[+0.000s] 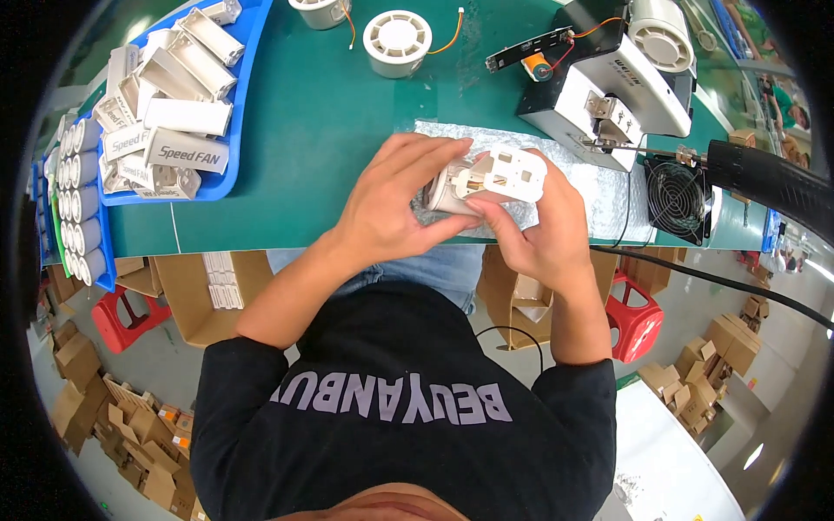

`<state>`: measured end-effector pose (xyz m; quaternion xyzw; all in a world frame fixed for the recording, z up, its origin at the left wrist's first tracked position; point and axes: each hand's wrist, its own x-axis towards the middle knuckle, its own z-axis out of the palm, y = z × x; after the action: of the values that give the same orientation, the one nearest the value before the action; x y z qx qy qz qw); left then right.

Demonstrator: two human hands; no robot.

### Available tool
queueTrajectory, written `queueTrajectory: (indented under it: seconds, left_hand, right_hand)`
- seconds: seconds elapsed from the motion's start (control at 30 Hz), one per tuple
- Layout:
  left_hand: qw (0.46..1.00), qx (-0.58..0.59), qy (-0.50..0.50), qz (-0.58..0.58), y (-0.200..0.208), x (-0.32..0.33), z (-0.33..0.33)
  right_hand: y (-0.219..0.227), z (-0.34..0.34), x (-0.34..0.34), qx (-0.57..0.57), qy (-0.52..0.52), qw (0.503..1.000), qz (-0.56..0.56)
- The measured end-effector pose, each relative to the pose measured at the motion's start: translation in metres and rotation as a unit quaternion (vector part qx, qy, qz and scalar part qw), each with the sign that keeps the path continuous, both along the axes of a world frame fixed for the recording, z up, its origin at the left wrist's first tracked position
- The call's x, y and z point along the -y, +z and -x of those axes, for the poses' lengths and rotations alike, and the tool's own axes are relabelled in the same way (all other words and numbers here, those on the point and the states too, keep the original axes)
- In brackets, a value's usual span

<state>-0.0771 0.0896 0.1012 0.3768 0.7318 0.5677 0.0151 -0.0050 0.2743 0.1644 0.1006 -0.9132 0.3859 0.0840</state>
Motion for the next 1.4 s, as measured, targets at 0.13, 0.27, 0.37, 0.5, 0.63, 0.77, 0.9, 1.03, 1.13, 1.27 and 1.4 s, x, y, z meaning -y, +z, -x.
queueTrajectory:
  seconds: [0.13, 0.27, 0.37, 0.5, 0.63, 0.77, 0.9, 1.03, 1.13, 1.27, 1.4]
  left_hand:
    - [1.0, -0.012, 0.001, -0.01, -0.001, 0.002, 0.0]
    - [1.0, -0.01, -0.002, 0.001, 0.001, 0.003, 0.0]
    - [1.0, -0.014, 0.0, -0.002, 0.001, 0.001, -0.003]
    - [0.999, -0.035, -0.006, 0.014, 0.0, 0.002, -0.003]
    - [0.998, -0.035, 0.0, 0.044, 0.001, 0.003, -0.004]
    - [0.999, -0.045, 0.001, 0.025, -0.001, -0.001, -0.003]
    - [0.996, -0.086, 0.019, -0.03, 0.009, -0.004, -0.003]
    - [0.986, -0.158, 0.001, -0.05, 0.022, 0.002, 0.001]
    - [0.984, -0.172, -0.049, 0.017, 0.025, 0.003, 0.004]
    - [0.987, -0.023, -0.16, 0.008, 0.03, 0.005, 0.007]
    - [0.94, 0.261, -0.186, -0.116, -0.005, -0.001, 0.003]
  right_hand:
    - [0.012, 0.009, 0.005, -0.007, 0.0, 0.999, -0.031]
    - [0.007, 0.007, 0.005, -0.003, -0.015, 0.999, -0.034]
    - [-0.005, -0.001, 0.005, -0.019, -0.035, 0.999, 0.004]
    - [-0.013, -0.004, 0.01, -0.035, -0.064, 0.994, 0.079]
    - [-0.002, 0.004, 0.015, -0.029, -0.078, 0.996, 0.013]
    - [-0.028, 0.002, 0.005, -0.016, -0.058, 0.98, 0.19]
    - [-0.029, -0.007, -0.001, -0.006, -0.074, 0.977, 0.199]
    - [-0.043, -0.006, 0.004, -0.013, -0.048, 0.96, 0.275]
    - [-0.047, -0.007, 0.001, -0.044, -0.041, 0.957, 0.284]
    - [-0.05, -0.021, 0.0, -0.021, -0.045, 0.953, 0.3]
    - [-0.047, -0.042, -0.008, -0.016, -0.05, 0.928, 0.369]
